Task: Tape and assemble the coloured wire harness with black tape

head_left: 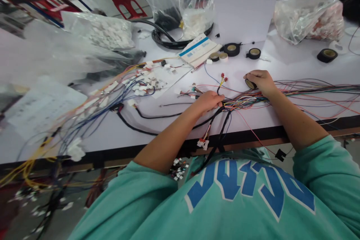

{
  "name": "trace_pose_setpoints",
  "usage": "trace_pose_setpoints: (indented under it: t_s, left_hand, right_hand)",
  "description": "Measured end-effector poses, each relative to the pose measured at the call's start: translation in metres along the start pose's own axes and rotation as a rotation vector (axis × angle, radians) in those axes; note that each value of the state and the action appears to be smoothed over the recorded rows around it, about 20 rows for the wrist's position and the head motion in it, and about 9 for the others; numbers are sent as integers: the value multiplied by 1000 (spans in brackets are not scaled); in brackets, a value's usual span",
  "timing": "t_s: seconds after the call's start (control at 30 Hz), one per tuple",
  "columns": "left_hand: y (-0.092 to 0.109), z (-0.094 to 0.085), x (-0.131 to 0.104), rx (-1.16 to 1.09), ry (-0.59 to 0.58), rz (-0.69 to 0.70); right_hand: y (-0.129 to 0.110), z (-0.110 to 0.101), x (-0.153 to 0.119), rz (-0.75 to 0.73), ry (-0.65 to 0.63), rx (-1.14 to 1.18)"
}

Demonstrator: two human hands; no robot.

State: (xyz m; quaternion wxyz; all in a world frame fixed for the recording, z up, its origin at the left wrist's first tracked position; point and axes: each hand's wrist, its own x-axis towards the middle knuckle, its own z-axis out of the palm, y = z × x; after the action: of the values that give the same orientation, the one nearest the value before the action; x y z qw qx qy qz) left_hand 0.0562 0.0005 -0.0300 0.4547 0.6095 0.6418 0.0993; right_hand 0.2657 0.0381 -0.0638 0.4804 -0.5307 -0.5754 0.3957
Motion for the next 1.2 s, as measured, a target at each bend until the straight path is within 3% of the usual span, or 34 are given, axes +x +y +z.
trace_pose_setpoints:
  t_s: [0.1, 0.23, 0.53, 0.8, 0.87, 0.97, 1.03, 1.1, 1.2]
  left_hand:
    - [-1, -5, 0, -184, -80, -48]
    - [-8, -13, -4, -315, -164, -7]
    - [-22, -3, -6, -136, 37, 192]
    - [-16, 16, -3, -144, 182, 199]
    - [-15, 12, -3, -292, 94, 160]
    - [-12, -1, -2, -591, -203, 35]
    - [-12, -12, -3, -746, -336, -42]
    - [-15, -22, -4, -866, -331, -114]
    - [-25, -37, -5, -955, -182, -152]
  right_hand:
    - [1, 0, 0, 4, 7, -6]
    - [3, 1, 0, 16, 11, 1]
    - [3, 0, 0, 5, 14, -15]
    - [4, -2, 0, -67, 8, -77]
    - [5, -3, 0, -132, 37, -150]
    - [7, -5, 2, -216, 80, -328]
    - [8, -7, 3, -220, 97, -484]
    - [9, -7, 3, -201, 97, -631]
    - [6, -4, -1, -204, 76, -799]
